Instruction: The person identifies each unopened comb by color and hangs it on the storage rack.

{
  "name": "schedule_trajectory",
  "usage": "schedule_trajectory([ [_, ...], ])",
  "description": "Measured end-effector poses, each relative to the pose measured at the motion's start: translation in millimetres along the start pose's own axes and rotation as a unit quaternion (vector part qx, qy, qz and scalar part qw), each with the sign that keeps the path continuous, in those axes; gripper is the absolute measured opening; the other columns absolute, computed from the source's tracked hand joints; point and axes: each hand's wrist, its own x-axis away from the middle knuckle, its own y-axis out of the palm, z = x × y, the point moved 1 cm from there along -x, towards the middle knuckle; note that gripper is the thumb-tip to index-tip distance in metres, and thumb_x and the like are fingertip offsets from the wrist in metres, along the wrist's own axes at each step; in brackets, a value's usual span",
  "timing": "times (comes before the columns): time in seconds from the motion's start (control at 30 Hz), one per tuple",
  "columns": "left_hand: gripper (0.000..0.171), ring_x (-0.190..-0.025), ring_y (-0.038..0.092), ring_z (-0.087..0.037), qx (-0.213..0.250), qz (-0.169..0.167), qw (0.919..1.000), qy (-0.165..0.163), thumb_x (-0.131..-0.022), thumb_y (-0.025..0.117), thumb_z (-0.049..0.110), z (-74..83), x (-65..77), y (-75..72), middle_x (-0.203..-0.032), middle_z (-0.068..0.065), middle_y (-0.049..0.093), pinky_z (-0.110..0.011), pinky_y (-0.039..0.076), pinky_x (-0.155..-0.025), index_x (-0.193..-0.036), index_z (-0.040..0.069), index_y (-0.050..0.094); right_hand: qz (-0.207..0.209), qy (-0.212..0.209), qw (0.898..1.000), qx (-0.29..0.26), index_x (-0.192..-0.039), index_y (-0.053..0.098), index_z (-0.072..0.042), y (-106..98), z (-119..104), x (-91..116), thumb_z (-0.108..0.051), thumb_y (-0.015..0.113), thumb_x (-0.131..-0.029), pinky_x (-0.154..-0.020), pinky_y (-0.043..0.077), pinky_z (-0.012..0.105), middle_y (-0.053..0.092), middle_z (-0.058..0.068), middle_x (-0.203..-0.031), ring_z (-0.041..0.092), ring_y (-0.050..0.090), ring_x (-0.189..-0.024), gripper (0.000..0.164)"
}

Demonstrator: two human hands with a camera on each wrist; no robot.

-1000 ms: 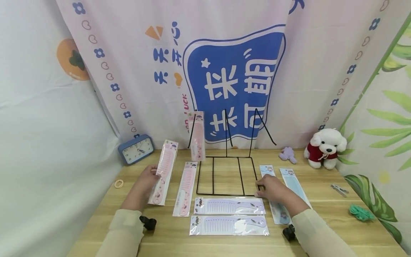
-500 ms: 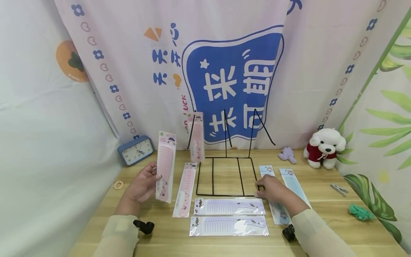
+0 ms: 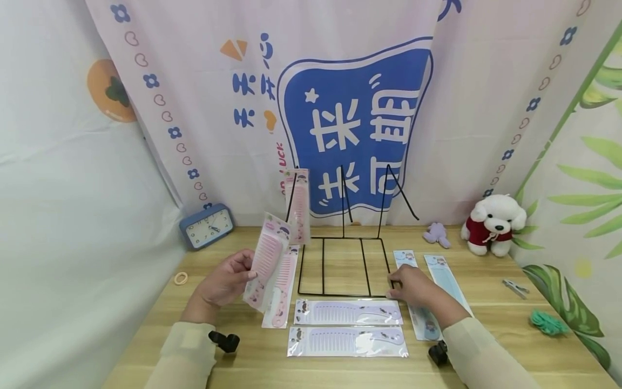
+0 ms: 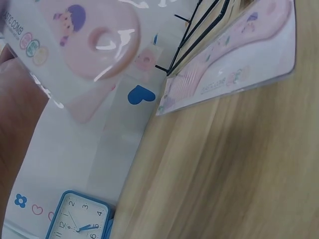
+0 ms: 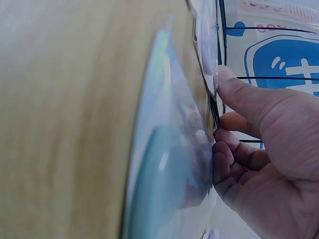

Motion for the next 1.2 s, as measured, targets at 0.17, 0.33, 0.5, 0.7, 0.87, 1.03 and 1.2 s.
schedule_trajectory([
  [0.17, 0.047, -0.114, 0.069, -0.011, -0.015, -0.007, 0.9997, -0.015, -0.107, 0.042, -0.017, 0.4, -2.2, 0.2, -0.124, 0.004, 0.072, -0.027, 0.059, -0.097, -0.127, 0.018, 0.066, 0.0, -0.002, 1.0, 0.004, -0.143, 0.07, 0.001, 0.5, 0.6, -0.9, -0.028, 0.082, -0.1, -0.109, 0.055, 0.06, 0.068, 0.023, -0.141, 0.045, 0.063, -0.134, 0.054],
  [0.33, 0.044, -0.113, 0.069, -0.01, -0.025, 0.011, 0.9992, -0.028, -0.108, 0.044, -0.014, 0.9, -3.0, 0.6, -0.124, 0.006, 0.072, -0.026, 0.059, -0.097, -0.126, 0.019, 0.066, 0.001, -0.002, 1.0, 0.006, -0.143, 0.07, 0.001, 0.5, 1.1, -1.8, -0.028, 0.082, -0.1, -0.111, 0.054, 0.061, 0.068, 0.023, -0.141, 0.046, 0.062, -0.135, 0.053],
  [0.5, 0.043, -0.112, 0.069, -0.011, -0.03, 0.023, 0.9988, -0.032, -0.108, 0.045, -0.014, -0.8, -4.4, 0.6, -0.123, 0.005, 0.071, -0.026, 0.059, -0.096, -0.128, 0.018, 0.066, 0.005, -0.008, 1.0, 0.015, -0.14, 0.072, 0.002, 1.1, 1.1, -1.7, -0.026, 0.083, -0.099, -0.11, 0.054, 0.061, 0.07, 0.022, -0.138, 0.045, 0.064, -0.133, 0.051],
  [0.7, 0.03, -0.112, 0.067, -0.012, -0.045, 0.065, 0.996, -0.043, -0.111, 0.049, -0.006, -2.4, -9.0, 4.1, -0.121, 0.004, 0.066, -0.026, 0.06, -0.094, -0.126, 0.016, 0.062, 0.007, -0.013, 1.0, 0.015, -0.14, 0.072, 0.002, 0.5, -0.9, -0.4, -0.026, 0.083, -0.099, -0.11, 0.055, 0.06, 0.07, 0.022, -0.138, 0.045, 0.064, -0.132, 0.051],
  [0.87, 0.021, -0.111, 0.062, -0.014, -0.043, 0.173, 0.9812, -0.074, -0.111, 0.053, 0.0, -0.5, -20.0, 13.3, -0.119, 0.0, 0.059, -0.025, 0.06, -0.095, -0.129, 0.01, 0.06, 0.006, -0.006, 1.0, 0.014, -0.141, 0.072, 0.001, 0.8, -0.5, -0.6, -0.027, 0.083, -0.099, -0.111, 0.054, 0.061, 0.07, 0.022, -0.139, 0.045, 0.063, -0.134, 0.052],
  [1.03, 0.023, -0.11, 0.06, -0.017, -0.108, 0.314, 0.9353, -0.122, -0.11, 0.06, 0.004, 1.0, -42.5, 22.6, -0.119, -0.004, 0.061, -0.024, 0.06, -0.093, -0.133, 0.001, 0.061, 0.004, 0.0, 1.0, 0.011, -0.142, 0.071, 0.0, 0.8, -0.4, -0.4, -0.028, 0.083, -0.099, -0.112, 0.053, 0.062, 0.069, 0.023, -0.141, 0.046, 0.062, -0.136, 0.053],
  [1.2, 0.024, -0.108, 0.061, -0.019, -0.214, 0.405, 0.8727, -0.169, -0.108, 0.069, 0.016, 5.5, -66.8, 31.3, -0.123, -0.007, 0.066, -0.027, 0.058, -0.089, -0.13, 0.008, 0.069, 0.0, 0.002, 1.0, 0.007, -0.142, 0.07, 0.001, 0.4, -0.2, -0.6, -0.028, 0.083, -0.099, -0.112, 0.053, 0.062, 0.068, 0.024, -0.143, 0.047, 0.061, -0.137, 0.054],
])
